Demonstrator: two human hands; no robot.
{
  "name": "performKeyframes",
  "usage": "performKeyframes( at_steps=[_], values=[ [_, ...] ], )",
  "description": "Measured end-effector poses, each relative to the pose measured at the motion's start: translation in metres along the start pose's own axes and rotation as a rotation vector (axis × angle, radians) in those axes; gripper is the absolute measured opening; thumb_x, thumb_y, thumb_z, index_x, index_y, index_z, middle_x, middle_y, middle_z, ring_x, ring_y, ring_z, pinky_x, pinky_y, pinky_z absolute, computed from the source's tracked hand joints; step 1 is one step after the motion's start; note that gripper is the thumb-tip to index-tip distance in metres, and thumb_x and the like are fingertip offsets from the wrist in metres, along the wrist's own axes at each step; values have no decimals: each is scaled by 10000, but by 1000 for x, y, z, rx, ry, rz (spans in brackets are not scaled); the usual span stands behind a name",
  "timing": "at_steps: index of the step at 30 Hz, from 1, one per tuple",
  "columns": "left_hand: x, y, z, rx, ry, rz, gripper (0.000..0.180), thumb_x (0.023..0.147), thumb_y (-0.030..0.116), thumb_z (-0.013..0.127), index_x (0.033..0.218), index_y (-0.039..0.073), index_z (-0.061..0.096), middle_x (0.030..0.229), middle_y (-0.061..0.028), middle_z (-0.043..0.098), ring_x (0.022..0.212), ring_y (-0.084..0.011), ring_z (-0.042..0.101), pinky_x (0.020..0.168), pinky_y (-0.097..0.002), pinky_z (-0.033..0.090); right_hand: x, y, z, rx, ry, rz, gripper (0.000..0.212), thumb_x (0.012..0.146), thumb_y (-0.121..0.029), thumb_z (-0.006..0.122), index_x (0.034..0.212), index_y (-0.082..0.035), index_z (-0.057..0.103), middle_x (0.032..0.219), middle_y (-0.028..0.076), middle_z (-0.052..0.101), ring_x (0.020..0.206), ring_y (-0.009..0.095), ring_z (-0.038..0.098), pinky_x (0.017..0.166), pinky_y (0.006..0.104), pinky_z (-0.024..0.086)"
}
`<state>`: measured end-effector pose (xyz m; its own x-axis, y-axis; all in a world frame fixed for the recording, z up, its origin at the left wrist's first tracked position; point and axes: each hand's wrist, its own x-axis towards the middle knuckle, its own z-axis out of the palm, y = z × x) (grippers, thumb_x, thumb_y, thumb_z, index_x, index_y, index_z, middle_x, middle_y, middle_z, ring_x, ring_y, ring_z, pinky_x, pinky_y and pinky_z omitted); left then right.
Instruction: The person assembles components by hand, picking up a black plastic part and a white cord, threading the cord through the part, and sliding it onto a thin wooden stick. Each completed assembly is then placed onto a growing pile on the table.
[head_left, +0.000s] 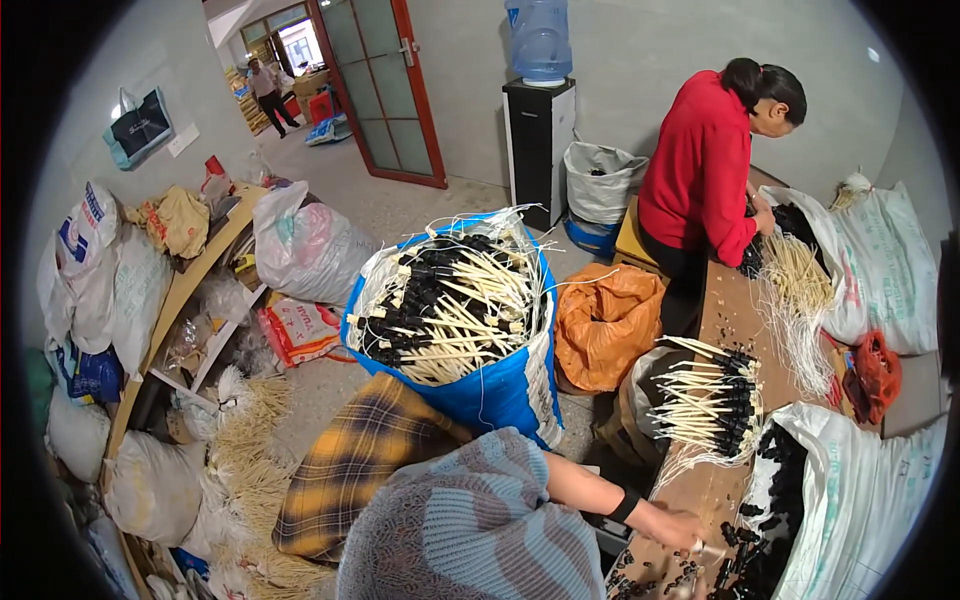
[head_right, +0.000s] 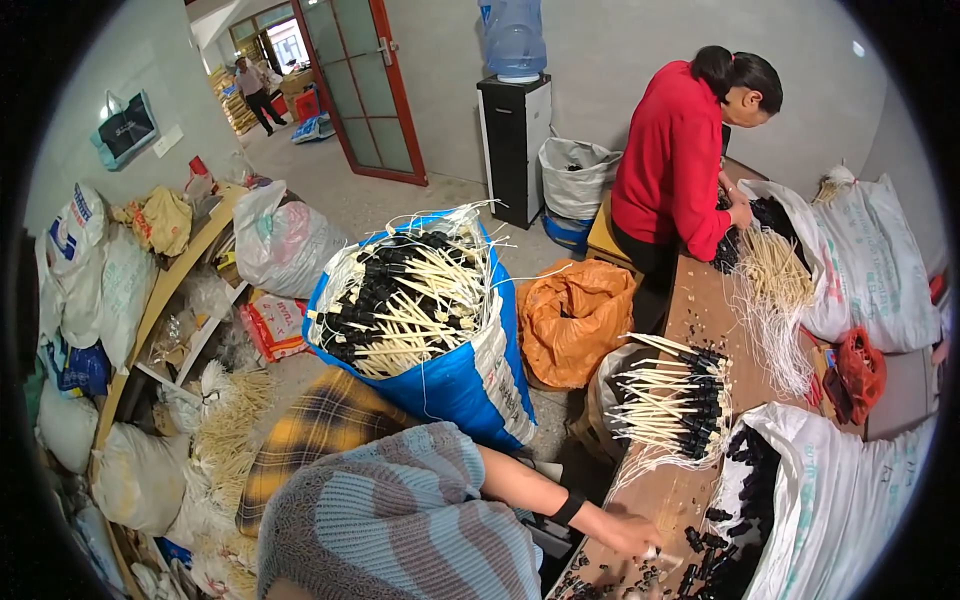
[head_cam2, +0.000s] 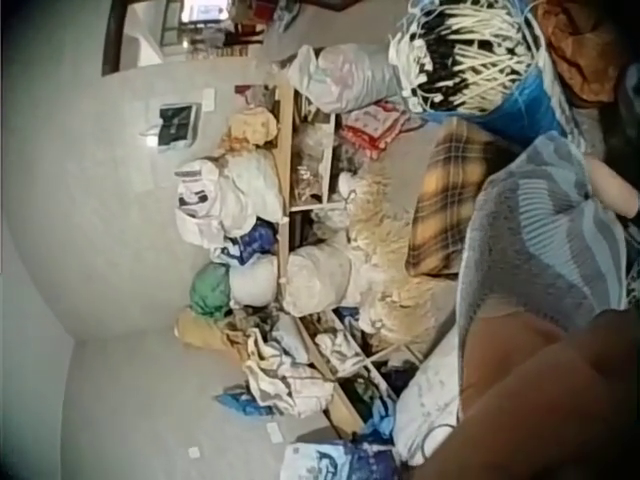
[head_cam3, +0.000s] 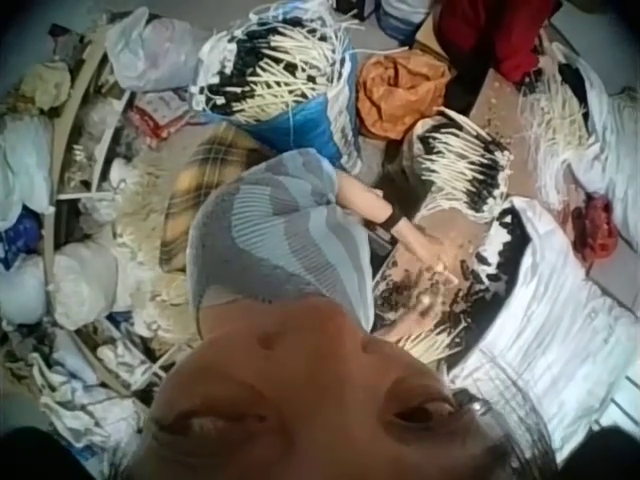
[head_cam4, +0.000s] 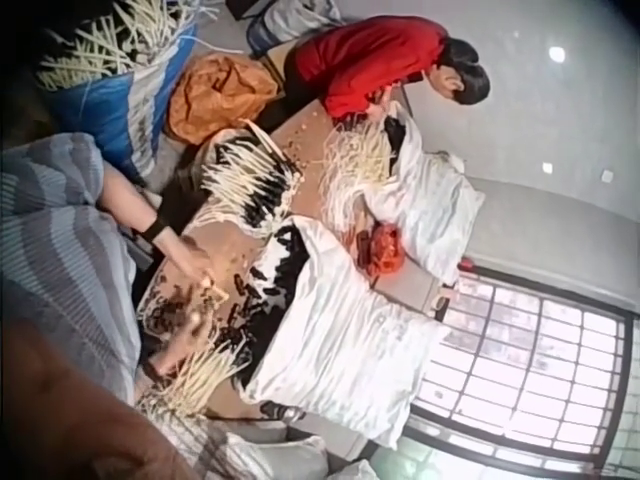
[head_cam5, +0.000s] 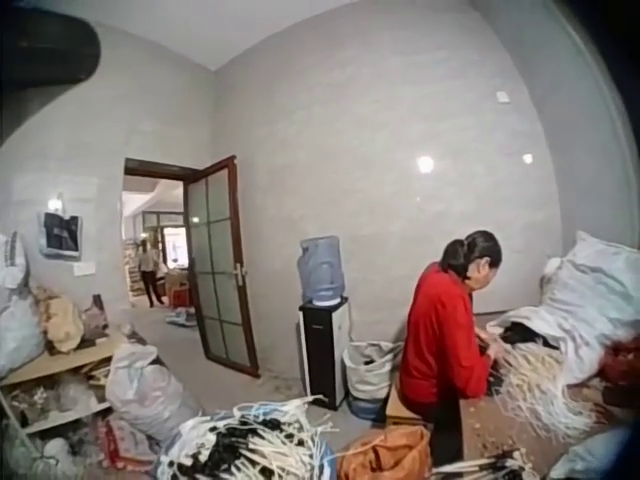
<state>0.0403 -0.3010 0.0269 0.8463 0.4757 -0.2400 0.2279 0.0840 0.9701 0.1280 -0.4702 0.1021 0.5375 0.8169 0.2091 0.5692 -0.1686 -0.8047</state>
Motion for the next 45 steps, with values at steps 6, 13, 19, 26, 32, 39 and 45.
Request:
performKeyframes(
  at_steps=[6,13,19,26,32,39,45],
  values=[
    [-9,-11,16,-18,-110,336,303,645,78,684,944,45,654,722,-119,631,661,-196,590,616,-366,470,-22,65,49,-455,62,-179,279,860,-252,669,1053,-70,582,744,174,601,639,335,579,581,410,473],
    [4,-26,20,169,-166,244,341,756,112,736,1070,11,649,841,-61,657,823,-90,596,744,-259,488,-29,36,39,-536,155,-57,193,783,-164,706,928,-106,592,761,100,568,597,314,571,490,385,424],
    [23,-5,38,352,-360,197,275,707,-1,627,981,-9,649,771,-73,629,724,-92,573,671,-262,468,-59,46,34,-375,273,120,174,782,-127,716,922,-72,630,700,89,578,542,249,574,495,326,441],
    [25,-1,30,540,-400,350,401,689,-35,556,1077,38,628,920,-155,649,871,-293,628,794,-359,487,-59,45,29,-313,382,342,160,792,-82,632,933,-52,702,603,129,592,501,221,589,494,305,450],
    [29,4,22,755,-361,574,363,713,-49,537,1046,57,636,933,-148,631,891,-355,593,785,-426,474,-49,47,33,-334,378,315,173,788,-89,616,934,-57,702,642,143,610,534,246,616,509,313,463],
    [23,2,31,767,-403,643,341,698,-32,536,1002,79,644,889,-99,624,868,-326,602,711,-417,485,-44,47,41,-311,385,297,152,798,-95,632,928,-62,704,671,136,633,560,251,630,521,311,472],
    [25,4,27,794,-390,628,320,710,-19,537,984,99,654,877,-80,614,851,-314,608,681,-407,488,-50,44,36,-412,406,353,135,796,-109,647,915,-77,700,681,128,642,555,257,629,502,318,466]
  ],
)
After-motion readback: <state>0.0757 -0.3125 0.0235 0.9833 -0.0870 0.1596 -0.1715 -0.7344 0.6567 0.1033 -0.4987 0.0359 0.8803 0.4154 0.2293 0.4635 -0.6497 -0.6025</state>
